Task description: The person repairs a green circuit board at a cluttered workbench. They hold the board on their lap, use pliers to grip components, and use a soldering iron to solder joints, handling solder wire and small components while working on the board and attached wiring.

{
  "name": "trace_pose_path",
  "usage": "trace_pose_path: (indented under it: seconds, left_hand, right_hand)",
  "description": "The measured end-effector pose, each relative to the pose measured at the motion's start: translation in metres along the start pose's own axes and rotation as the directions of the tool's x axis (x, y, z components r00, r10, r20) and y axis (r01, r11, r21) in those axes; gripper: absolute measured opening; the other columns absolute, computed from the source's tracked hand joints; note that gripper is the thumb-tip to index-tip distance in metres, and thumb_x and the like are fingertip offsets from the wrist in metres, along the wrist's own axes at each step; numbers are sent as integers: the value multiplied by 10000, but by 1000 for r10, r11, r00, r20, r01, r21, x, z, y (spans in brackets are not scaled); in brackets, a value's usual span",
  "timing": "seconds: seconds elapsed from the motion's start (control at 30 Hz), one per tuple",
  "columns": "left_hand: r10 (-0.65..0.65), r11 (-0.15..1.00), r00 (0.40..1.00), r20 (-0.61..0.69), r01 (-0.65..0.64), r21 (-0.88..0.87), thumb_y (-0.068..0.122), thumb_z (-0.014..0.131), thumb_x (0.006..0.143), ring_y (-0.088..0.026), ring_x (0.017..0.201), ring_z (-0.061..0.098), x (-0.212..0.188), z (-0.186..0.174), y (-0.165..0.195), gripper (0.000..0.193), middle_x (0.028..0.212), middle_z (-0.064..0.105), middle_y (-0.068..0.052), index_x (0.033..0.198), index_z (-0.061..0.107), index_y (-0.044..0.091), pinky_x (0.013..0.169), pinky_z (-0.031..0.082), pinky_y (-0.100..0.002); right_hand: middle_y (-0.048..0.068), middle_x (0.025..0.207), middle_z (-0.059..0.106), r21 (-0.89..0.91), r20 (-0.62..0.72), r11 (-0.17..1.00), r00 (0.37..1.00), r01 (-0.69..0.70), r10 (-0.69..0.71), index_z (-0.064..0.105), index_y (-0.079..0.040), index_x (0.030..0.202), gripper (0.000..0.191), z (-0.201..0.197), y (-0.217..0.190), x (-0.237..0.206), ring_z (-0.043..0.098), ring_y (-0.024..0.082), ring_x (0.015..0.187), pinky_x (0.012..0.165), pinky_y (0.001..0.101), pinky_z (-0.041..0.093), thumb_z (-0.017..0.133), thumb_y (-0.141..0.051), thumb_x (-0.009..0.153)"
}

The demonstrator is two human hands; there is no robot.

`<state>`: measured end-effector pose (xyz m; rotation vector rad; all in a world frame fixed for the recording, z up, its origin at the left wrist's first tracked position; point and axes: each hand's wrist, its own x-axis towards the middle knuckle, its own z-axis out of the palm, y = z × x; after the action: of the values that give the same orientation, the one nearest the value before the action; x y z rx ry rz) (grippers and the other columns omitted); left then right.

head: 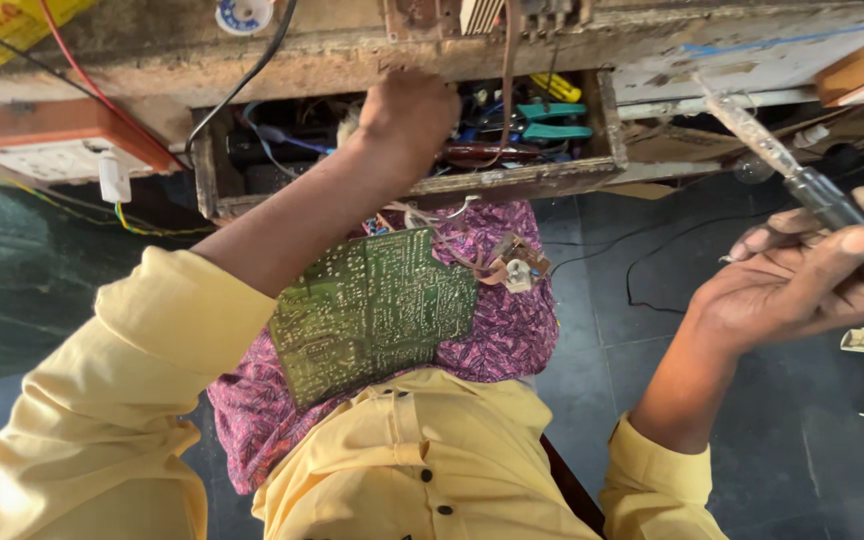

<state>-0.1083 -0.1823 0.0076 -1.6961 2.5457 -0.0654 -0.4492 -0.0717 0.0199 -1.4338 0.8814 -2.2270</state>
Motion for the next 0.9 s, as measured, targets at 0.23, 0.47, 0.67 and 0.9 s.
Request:
trace_pose_path:
  seconds: [0.23,0.47,0.67,0.9]
  left_hand:
    - [-8,990,995,-100,-6,-141,-93,723,745,-359,1073,660,-20,-6,-27,286,1140,670,-206,1018,726,-5,897,556,-429]
    - [-142,955,980,-138,99,-281,-49,686,846,-416,1006,686,-23,-6,-21,205,1095,696,-229,1038,733,4,830,564,-480]
    - [-228,951,966,-122,194,-242,-92,691,747,-402,966,712,-24,-13,-8,227,1013,716,-221,947,748,-1,773,593,-457]
    - [12,998,975,-224,-25,-57,75,739,869,-292,835,748,-48,-22,-6,207,955,733,-202,1042,717,-37,655,615,-391]
  right_hand:
    - [195,1016,612,-29,90,993,990,113,-110,512,2,1348,280,2,0,-4,624,196,722,500,291,449,546,-247,1224]
    - [246,1046,700,52,100,997,993,59,-63,505,-19,1452,374,11,-5,-19,671,221,686,492,278,499,629,-227,1167]
    - [319,1112,690,17,57,996,994,88,-89,476,-20,1503,398,17,-5,-33,678,280,740,529,322,536,644,-165,1173]
    - [332,1134,712,-37,98,987,984,154,-150,482,-33,1470,344,51,0,-48,756,309,805,587,345,634,569,-183,1173]
